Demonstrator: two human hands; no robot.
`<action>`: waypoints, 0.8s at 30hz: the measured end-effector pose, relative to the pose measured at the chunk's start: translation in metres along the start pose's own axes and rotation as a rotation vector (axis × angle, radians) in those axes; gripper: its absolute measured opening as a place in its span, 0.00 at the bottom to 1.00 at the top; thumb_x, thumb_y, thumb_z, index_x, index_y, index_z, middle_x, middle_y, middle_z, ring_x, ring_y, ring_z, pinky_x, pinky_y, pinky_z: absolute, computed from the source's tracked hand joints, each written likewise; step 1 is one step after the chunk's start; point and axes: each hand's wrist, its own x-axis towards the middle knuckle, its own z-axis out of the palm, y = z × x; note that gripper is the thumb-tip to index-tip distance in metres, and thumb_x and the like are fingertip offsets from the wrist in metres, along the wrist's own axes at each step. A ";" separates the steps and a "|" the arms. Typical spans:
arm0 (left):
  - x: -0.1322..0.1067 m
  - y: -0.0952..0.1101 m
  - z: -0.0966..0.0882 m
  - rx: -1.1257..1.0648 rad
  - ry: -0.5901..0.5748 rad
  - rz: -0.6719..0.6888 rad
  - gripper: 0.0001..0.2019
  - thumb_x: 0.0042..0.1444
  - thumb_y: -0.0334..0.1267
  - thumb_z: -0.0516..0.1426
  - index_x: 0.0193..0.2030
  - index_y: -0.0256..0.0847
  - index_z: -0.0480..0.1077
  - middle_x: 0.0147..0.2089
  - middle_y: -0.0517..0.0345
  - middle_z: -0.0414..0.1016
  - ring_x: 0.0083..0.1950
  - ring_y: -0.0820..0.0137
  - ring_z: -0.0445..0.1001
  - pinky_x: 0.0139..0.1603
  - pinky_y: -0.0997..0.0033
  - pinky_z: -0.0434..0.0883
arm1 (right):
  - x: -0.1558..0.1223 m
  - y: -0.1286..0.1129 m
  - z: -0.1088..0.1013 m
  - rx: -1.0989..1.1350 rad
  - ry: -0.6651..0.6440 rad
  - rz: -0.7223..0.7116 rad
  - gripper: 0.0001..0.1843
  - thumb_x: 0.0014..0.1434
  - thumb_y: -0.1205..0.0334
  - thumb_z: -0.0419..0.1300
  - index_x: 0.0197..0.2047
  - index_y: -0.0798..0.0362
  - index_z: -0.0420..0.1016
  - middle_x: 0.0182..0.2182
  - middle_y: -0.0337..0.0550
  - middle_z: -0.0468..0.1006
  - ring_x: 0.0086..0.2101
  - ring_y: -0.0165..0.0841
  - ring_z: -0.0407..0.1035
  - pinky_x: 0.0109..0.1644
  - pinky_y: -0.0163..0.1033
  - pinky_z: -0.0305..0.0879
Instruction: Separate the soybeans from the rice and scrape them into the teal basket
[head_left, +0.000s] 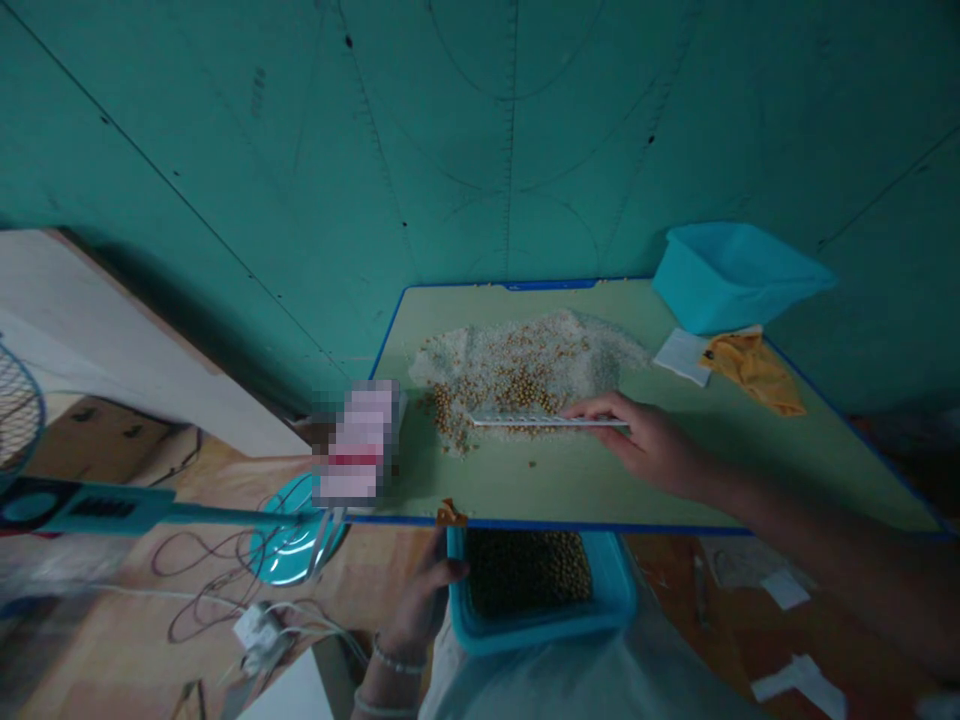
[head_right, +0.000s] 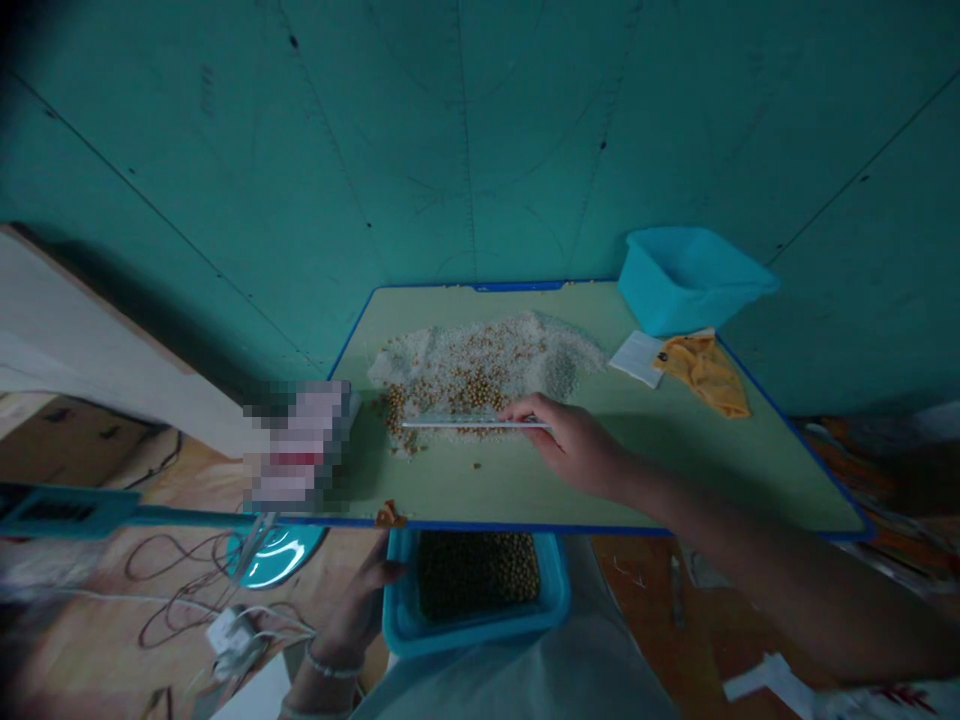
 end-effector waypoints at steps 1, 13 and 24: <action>0.000 0.000 0.000 0.005 0.004 0.010 0.25 0.33 0.30 0.62 0.44 0.48 0.80 0.47 0.59 0.83 0.66 0.49 0.62 0.70 0.51 0.51 | 0.001 -0.002 -0.001 0.004 -0.008 0.006 0.09 0.61 0.69 0.52 0.41 0.48 0.70 0.40 0.45 0.83 0.43 0.35 0.77 0.44 0.42 0.73; -0.004 0.003 0.006 0.007 -0.039 -0.020 0.25 0.34 0.30 0.61 0.43 0.47 0.80 0.50 0.57 0.82 0.66 0.48 0.62 0.67 0.52 0.56 | 0.003 -0.011 -0.001 0.011 -0.051 0.011 0.09 0.61 0.68 0.52 0.41 0.48 0.70 0.38 0.44 0.82 0.41 0.35 0.77 0.44 0.40 0.72; -0.004 0.004 0.011 -0.008 -0.033 -0.033 0.24 0.33 0.30 0.62 0.43 0.47 0.80 0.42 0.57 0.84 0.64 0.45 0.65 0.67 0.46 0.54 | 0.000 -0.011 -0.002 0.020 -0.037 0.022 0.08 0.61 0.67 0.53 0.41 0.48 0.70 0.38 0.44 0.82 0.40 0.35 0.77 0.44 0.40 0.72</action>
